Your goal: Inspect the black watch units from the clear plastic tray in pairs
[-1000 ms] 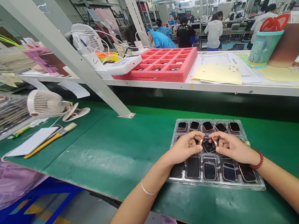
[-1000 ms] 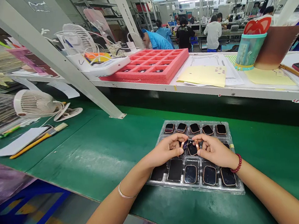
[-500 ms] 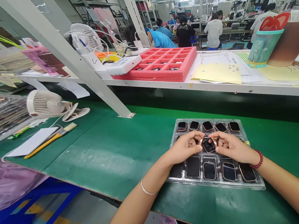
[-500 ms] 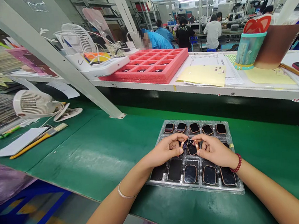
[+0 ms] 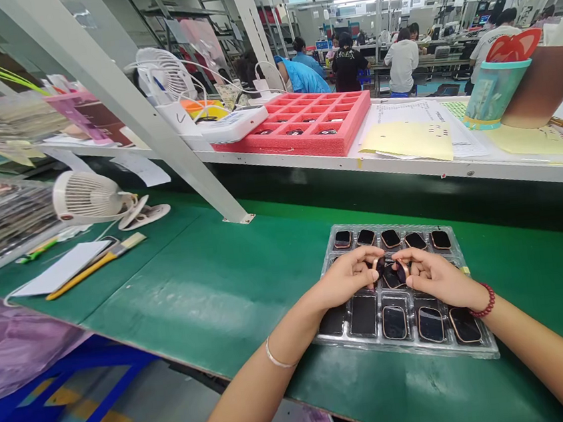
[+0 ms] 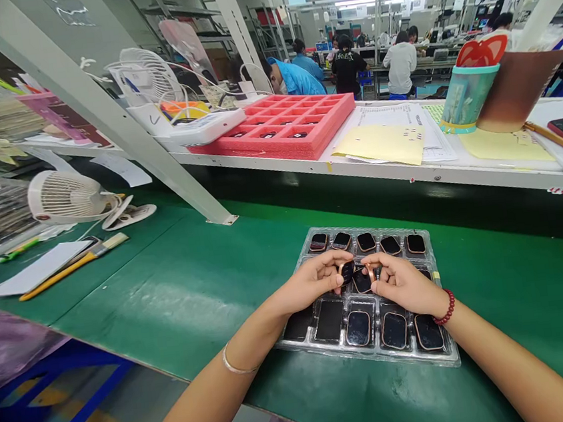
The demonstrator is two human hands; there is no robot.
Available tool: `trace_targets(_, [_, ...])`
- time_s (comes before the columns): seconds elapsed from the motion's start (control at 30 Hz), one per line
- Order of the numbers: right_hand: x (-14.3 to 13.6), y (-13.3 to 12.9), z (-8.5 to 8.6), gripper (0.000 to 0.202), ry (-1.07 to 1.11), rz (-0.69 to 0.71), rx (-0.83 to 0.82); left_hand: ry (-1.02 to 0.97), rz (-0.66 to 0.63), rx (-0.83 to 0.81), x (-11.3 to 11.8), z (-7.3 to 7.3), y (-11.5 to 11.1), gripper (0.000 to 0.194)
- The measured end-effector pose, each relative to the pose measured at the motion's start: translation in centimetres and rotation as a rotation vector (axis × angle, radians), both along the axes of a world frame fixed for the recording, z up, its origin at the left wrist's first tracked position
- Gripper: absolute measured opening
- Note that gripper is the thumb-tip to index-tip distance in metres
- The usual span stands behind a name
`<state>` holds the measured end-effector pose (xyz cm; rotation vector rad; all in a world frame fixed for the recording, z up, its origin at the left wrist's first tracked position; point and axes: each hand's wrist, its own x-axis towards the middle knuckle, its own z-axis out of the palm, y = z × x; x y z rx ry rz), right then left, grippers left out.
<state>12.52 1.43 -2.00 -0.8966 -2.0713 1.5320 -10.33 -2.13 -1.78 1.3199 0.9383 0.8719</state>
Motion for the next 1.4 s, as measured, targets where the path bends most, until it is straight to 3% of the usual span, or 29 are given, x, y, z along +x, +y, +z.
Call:
trace_targets(0.6, [0.4, 0.3, -0.2, 0.044, 0.099, -0.032, -0.124, -0.044, 0.114, -0.09, 0.2, 0.8, -0.1, 0.047])
trace_targets(1.17, [0.1, 0.0, 0.1, 0.047, 0.123, -0.067, -0.12, -0.171, 0.081, 0.005, -0.3, -0.5, 0.2, 0.058])
trace_targets(1.4, [0.2, 0.0, -0.5, 0.045, 0.105, -0.055, -0.075, -0.198, 0.048, 0.012, -0.1, -0.7, 0.1, 0.053])
